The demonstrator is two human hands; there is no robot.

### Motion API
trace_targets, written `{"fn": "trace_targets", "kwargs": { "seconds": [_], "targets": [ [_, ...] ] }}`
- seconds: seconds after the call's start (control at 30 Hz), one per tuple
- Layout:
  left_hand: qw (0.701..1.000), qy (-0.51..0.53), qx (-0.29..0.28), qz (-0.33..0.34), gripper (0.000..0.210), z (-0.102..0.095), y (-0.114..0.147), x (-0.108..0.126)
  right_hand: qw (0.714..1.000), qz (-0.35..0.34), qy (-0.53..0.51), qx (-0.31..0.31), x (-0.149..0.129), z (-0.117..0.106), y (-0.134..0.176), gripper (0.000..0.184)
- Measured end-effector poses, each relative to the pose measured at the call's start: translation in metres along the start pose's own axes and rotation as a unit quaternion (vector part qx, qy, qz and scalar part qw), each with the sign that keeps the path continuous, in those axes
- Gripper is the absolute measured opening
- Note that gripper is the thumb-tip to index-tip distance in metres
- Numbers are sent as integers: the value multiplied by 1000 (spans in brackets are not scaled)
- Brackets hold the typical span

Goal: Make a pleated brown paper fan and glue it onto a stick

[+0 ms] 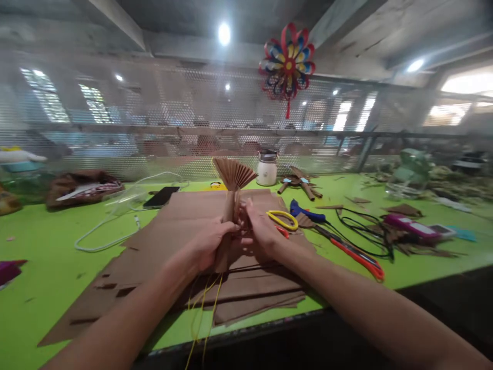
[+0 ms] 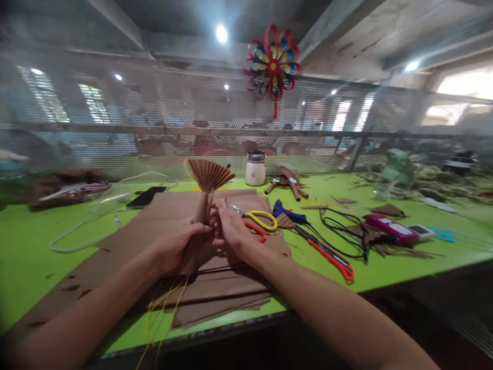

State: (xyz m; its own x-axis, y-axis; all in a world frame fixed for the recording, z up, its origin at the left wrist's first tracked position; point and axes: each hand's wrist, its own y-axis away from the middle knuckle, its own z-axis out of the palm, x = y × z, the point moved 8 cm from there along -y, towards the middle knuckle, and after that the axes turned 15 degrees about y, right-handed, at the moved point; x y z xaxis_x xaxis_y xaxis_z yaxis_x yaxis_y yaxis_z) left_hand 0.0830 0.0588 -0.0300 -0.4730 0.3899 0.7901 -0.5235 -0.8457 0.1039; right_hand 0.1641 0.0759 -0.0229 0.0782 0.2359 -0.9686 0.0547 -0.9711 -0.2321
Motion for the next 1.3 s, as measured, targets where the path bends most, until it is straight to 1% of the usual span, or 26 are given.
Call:
{"fn": "trace_targets", "kwargs": {
  "seconds": [0.07,0.13,0.17,0.27,0.33,0.4,0.43,0.5,0.53,0.6,0.63,0.67,0.7,0.77,0.83,0.87,0.9,0.93,1.03,1.13,1.2,1.3],
  "targets": [
    [1000,-12,6,3,22,1,1,3,994,-72,78,22,-14,0,2,45],
    [1000,-30,2,6,18,1,2,7,985,-114,127,-1,-23,5,3,44],
    [999,-41,2,10,16,0,2,9,983,-117,138,-25,-24,9,3,45],
    [997,-67,19,13,11,-4,2,13,980,-89,150,-95,-16,14,1,51],
    [997,-72,32,12,10,-7,2,15,979,-82,150,-113,-11,11,-3,54],
    [996,-72,39,23,9,-9,2,20,981,-70,139,-113,-7,3,-10,53],
    [996,-73,44,33,8,-10,2,24,984,-54,133,-109,-5,-3,-14,51],
    [994,-74,55,53,5,-12,1,31,989,-7,131,-71,0,-22,-23,47],
    [994,-73,62,62,5,-14,0,35,989,7,144,-33,0,-35,-27,45],
    [992,-67,79,75,4,-21,-2,40,977,-2,205,54,-7,-65,-34,38],
    [991,-63,88,76,4,-25,-3,41,962,5,260,89,-9,-80,-37,35],
    [991,-62,93,74,4,-29,-4,41,952,16,286,104,-9,-93,-38,33],
    [992,-63,93,66,5,-32,-6,40,945,25,307,113,-7,-106,-40,32],
    [994,-74,69,36,7,-36,-10,33,922,42,367,115,-3,-131,-39,26],
    [995,-93,43,14,11,-37,-13,26,885,62,448,106,2,-155,-36,18],
    [994,-104,33,17,13,-37,-14,25,863,72,492,93,6,-166,-33,13],
    [993,-111,27,26,13,-36,-14,25,840,79,531,74,9,-174,-31,12],
    [993,-113,25,36,12,-35,-13,26,818,83,567,48,13,-180,-28,15],
    [997,-63,27,43,4,-31,-8,31,756,87,648,-25,24,-191,-22,28],
    [999,14,15,28,11,-24,-2,34,704,98,699,-84,35,-194,-22,28],
    [999,35,15,27,12,-21,0,37,677,109,719,-110,41,-195,-23,24],
    [999,21,28,26,10,-22,0,37,655,111,736,-129,44,-196,-25,22]
  ]
}}
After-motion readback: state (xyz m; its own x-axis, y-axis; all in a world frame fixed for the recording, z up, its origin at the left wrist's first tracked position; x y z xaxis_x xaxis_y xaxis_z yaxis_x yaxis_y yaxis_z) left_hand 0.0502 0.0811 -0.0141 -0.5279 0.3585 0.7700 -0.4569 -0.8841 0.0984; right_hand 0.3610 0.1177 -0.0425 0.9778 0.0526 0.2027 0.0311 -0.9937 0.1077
